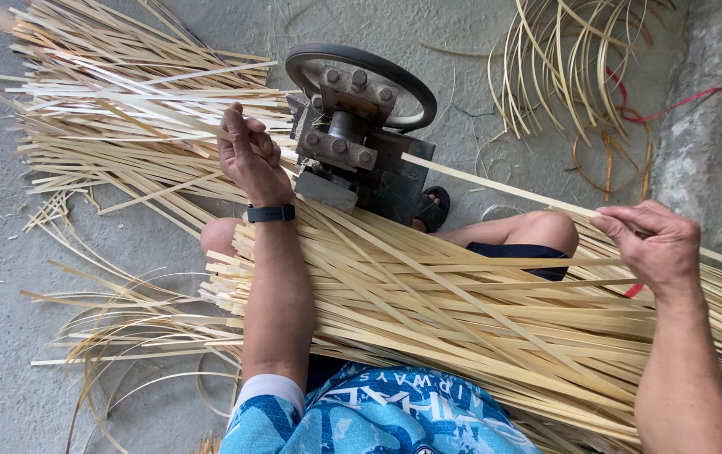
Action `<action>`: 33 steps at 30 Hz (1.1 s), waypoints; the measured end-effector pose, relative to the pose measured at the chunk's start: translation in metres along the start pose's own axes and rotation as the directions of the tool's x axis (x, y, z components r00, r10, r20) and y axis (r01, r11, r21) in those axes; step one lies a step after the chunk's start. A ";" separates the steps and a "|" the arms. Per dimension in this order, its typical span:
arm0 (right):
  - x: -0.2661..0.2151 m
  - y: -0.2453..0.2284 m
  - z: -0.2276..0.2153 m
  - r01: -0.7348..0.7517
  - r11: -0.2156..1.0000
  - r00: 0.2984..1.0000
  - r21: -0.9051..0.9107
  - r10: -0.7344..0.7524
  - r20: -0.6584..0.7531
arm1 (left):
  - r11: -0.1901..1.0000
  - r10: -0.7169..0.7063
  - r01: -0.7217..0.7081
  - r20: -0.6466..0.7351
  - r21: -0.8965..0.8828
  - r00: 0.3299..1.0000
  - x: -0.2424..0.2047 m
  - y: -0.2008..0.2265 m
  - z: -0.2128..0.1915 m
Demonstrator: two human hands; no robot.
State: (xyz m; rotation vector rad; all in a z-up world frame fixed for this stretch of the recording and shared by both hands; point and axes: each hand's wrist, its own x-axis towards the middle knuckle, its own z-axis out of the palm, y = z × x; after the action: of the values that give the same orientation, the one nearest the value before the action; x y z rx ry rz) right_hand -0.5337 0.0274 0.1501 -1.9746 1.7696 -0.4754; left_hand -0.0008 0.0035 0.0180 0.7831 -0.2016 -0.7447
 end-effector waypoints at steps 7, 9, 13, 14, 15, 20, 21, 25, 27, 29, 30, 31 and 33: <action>0.022 -0.053 0.082 0.290 0.952 0.957 -0.098 -0.291 0.001 | 0.999 0.037 -0.037 -0.005 -0.036 0.999 0.001 0.000 -0.003; 0.024 -0.078 0.102 0.452 0.884 0.891 -0.122 -0.454 0.018 | 0.999 0.022 -0.023 -0.012 -0.038 1.000 0.001 0.000 -0.006; 0.014 -0.102 0.111 0.576 0.817 0.805 -0.023 -0.562 0.192 | 1.000 -0.016 0.015 -0.041 -0.019 0.999 0.002 -0.003 -0.010; 0.012 -0.103 0.110 0.510 0.853 0.804 0.113 -0.519 0.289 | 1.000 -0.019 0.018 -0.036 -0.014 0.999 0.003 -0.004 -0.009; 0.010 -0.103 0.109 0.476 0.874 0.803 0.094 -0.476 0.360 | 1.000 -0.022 0.022 -0.031 -0.009 0.999 0.003 -0.004 -0.008; 0.001 -0.081 0.102 0.286 0.941 0.805 0.178 -0.337 0.488 | 1.000 -0.020 0.020 -0.008 0.019 1.000 0.000 -0.002 -0.004; 0.002 -0.073 0.095 0.307 0.942 0.817 0.137 -0.335 0.469 | 1.000 -0.019 0.019 -0.011 0.021 1.000 -0.001 0.000 -0.004; 0.004 -0.030 0.039 -0.013 0.990 0.887 0.140 -0.053 0.459 | 1.000 -0.008 0.008 0.012 -0.002 1.000 -0.003 0.008 -0.002; 0.006 -0.007 0.009 -0.028 0.998 0.922 -0.055 0.047 0.384 | 1.000 -0.011 0.012 0.012 -0.024 1.000 -0.002 0.010 -0.002; 0.000 0.009 -0.006 0.004 0.999 0.980 -0.047 0.005 0.201 | 1.000 -0.006 0.006 -0.005 -0.006 1.000 -0.002 0.009 -0.002; -0.003 0.014 -0.007 0.020 0.999 0.994 -0.043 -0.015 0.105 | 1.000 -0.004 0.004 -0.011 0.004 1.000 -0.001 0.009 -0.002; -0.004 0.016 -0.006 0.035 0.999 0.998 -0.005 -0.034 0.052 | 1.000 -0.008 0.008 -0.017 -0.005 1.000 -0.002 0.008 -0.002; -0.004 0.015 0.002 0.073 0.995 0.996 0.073 -0.069 -0.059 | 1.000 -0.015 0.015 -0.023 -0.020 1.000 -0.001 0.007 -0.002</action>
State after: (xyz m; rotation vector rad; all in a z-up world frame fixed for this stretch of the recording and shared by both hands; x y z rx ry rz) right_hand -0.5459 0.0304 0.1409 -1.9947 1.6936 -0.6178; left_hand 0.0031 0.0082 0.0216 0.7748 -0.1671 -0.7501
